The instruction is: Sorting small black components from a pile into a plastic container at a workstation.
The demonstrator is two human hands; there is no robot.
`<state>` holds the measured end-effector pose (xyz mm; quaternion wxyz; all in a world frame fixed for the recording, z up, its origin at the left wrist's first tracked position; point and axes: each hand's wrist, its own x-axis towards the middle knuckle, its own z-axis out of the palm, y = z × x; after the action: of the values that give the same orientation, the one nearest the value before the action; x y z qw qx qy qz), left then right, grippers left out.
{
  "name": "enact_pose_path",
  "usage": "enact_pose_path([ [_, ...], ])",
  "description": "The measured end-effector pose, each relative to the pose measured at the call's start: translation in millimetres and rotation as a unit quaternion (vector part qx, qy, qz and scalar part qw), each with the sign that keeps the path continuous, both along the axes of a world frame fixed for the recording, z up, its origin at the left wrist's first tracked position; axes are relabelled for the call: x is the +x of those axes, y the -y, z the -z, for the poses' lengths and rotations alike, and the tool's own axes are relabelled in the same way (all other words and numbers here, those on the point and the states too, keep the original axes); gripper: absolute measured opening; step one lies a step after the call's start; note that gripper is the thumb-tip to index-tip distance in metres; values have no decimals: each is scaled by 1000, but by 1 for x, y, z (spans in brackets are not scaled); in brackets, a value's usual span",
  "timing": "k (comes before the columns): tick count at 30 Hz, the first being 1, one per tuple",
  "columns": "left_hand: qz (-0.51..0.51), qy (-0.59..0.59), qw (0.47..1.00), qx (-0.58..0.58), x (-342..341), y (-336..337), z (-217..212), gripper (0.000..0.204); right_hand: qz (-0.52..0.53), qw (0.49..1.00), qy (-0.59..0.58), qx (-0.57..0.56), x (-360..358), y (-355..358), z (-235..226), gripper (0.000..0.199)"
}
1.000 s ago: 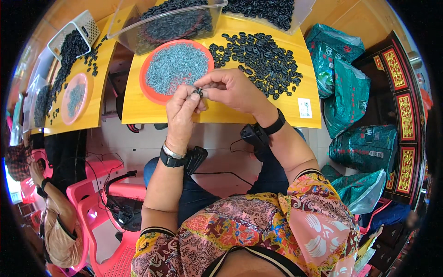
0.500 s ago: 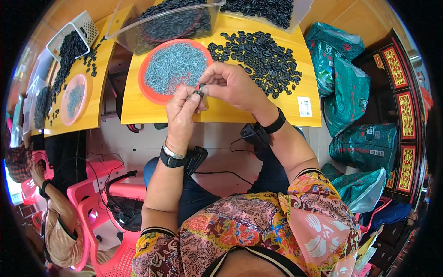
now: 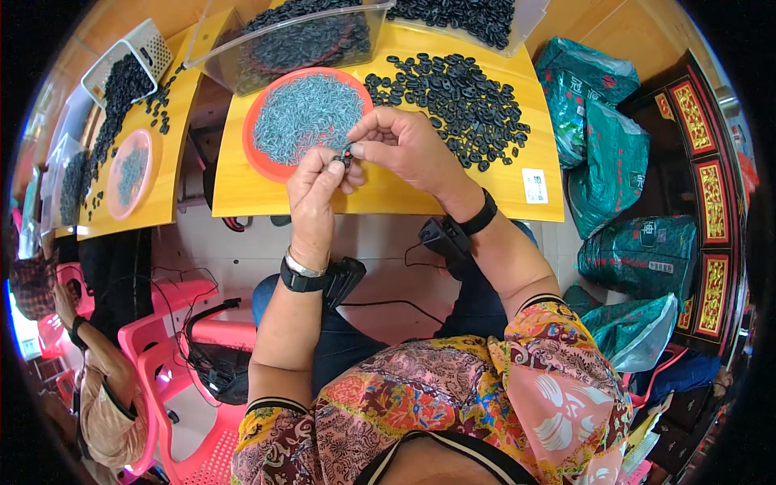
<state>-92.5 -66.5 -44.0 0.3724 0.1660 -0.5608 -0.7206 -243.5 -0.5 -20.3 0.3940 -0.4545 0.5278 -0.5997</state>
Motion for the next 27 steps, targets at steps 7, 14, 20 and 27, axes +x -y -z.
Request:
enact_pose_path([
  [7, -11, 9, 1000, -6, 0, -1, -1, 14, -43, 998, -56, -1, -9, -3, 5, 8],
  [14, -35, 51, 997, -41, -2, -5, -1, 8, -13, 999, -9, 29, -10, -3, -5, 10],
  [20, -29, 80, 996, -37, -3, -4, -2, 7, -13, 999, -18, 23, -7, -4, -8, 11],
  [27, -39, 83, 995, -40, -3, -2, 0, 8, -6, 999, -37, 14, -7, -3, -6, 12],
])
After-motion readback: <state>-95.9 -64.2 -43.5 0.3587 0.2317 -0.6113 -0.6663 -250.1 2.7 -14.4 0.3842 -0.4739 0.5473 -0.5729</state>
